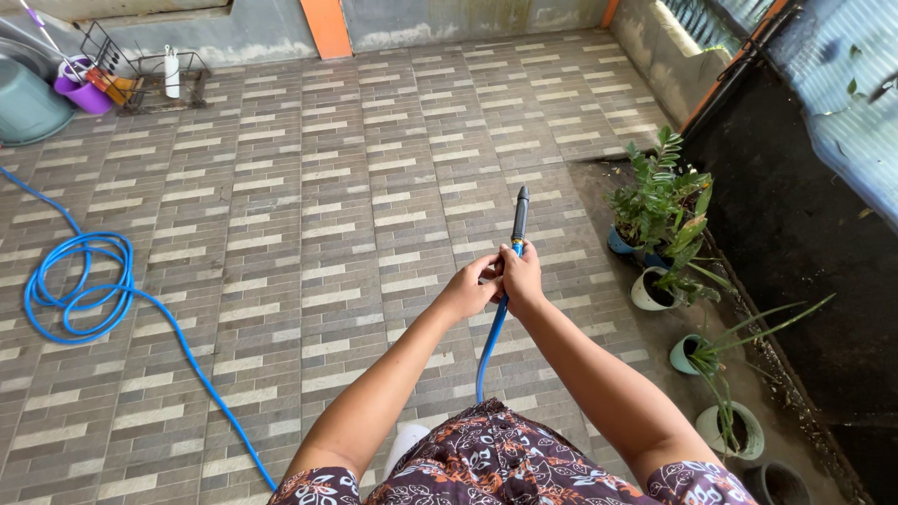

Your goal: The person connects a hose to a tap, uncoils the hose on the floor, and sprays water at potted plants along a wall.

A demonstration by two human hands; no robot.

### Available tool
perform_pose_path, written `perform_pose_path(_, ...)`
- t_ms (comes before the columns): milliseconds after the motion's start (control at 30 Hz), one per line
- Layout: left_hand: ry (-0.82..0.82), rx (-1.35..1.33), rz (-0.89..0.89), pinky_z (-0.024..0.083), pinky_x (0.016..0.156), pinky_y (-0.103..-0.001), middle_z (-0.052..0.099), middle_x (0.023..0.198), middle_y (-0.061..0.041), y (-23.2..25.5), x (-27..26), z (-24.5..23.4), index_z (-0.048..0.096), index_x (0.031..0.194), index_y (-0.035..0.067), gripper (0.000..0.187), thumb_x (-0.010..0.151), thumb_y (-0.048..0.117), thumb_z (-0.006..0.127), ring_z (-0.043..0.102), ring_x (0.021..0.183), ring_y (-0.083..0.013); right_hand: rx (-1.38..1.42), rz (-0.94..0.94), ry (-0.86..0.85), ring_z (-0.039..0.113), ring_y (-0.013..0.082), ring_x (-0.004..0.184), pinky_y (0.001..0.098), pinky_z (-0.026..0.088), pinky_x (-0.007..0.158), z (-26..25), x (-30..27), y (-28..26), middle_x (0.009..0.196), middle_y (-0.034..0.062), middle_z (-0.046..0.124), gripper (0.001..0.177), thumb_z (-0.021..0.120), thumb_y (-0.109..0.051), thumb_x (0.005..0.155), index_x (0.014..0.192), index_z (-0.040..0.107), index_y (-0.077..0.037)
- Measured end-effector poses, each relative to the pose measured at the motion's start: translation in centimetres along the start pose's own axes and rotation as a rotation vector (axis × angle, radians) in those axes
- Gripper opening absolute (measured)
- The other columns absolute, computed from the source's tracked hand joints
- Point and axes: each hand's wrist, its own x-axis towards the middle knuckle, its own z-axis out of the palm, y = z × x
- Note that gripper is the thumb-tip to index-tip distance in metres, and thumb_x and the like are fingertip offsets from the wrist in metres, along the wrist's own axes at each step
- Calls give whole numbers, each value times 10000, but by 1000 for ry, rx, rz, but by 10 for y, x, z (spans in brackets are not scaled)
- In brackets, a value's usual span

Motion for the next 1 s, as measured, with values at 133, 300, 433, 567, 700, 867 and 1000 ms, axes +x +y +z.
perform_pose_path(133, -33, -26, 0, 659, 778, -336, 721, 1082, -129, -7, 34, -4, 508, 1453, 39, 493, 985, 149, 619, 736, 858, -178, 0, 14, 29, 480, 122, 457, 284, 399, 352, 0, 30, -4, 656, 43, 520, 286, 559, -137, 1000, 1264, 463, -86)
perform_pose_path(300, -75, -60, 15, 661, 777, -345, 719, 1069, -144, -14, 76, -22, 498, 1461, 35, 498, 985, 132, 609, 742, 855, -186, -11, 6, 50, 464, 135, 435, 296, 365, 331, 11, 67, -13, 664, 50, 529, 270, 561, -137, 1008, 1245, 452, -67)
perform_pose_path(433, -86, -35, -3, 660, 779, -338, 715, 1093, -127, -9, 112, -51, 498, 1461, 40, 496, 986, 131, 610, 741, 857, -182, 44, 21, 37, 459, 151, 410, 311, 355, 312, 31, 105, -20, 650, 64, 517, 232, 544, -141, 1005, 1195, 427, -79)
perform_pose_path(567, -127, -39, -2, 661, 771, -337, 723, 1087, -126, -5, 155, -93, 500, 1459, 38, 490, 990, 133, 606, 740, 849, -169, 36, -5, 65, 457, 141, 421, 297, 349, 319, 62, 152, -18, 665, 52, 525, 217, 549, -120, 1000, 1191, 453, -80)
perform_pose_path(700, -160, -54, 35, 661, 765, -342, 719, 1080, -139, -6, 199, -136, 504, 1462, 26, 490, 991, 114, 603, 733, 838, -173, 26, -31, 102, 461, 134, 433, 291, 354, 322, 99, 195, -28, 670, 56, 529, 217, 559, -130, 1007, 1188, 454, -74)
perform_pose_path(867, -211, -78, 63, 658, 769, -335, 721, 1079, -119, -2, 243, -195, 507, 1455, 18, 469, 1011, 131, 607, 727, 854, -161, 59, -73, 125, 507, 137, 457, 295, 388, 333, 152, 241, -36, 677, 63, 534, 225, 566, -126, 1009, 1188, 445, -64)
perform_pose_path(1000, -212, -23, 31, 655, 759, -335, 733, 1067, -116, -1, 265, -237, 503, 1453, 24, 478, 994, 117, 603, 740, 837, -168, 56, -59, 160, 482, 137, 440, 296, 376, 321, 190, 269, -36, 668, 50, 522, 234, 563, -133, 993, 1194, 450, -91)
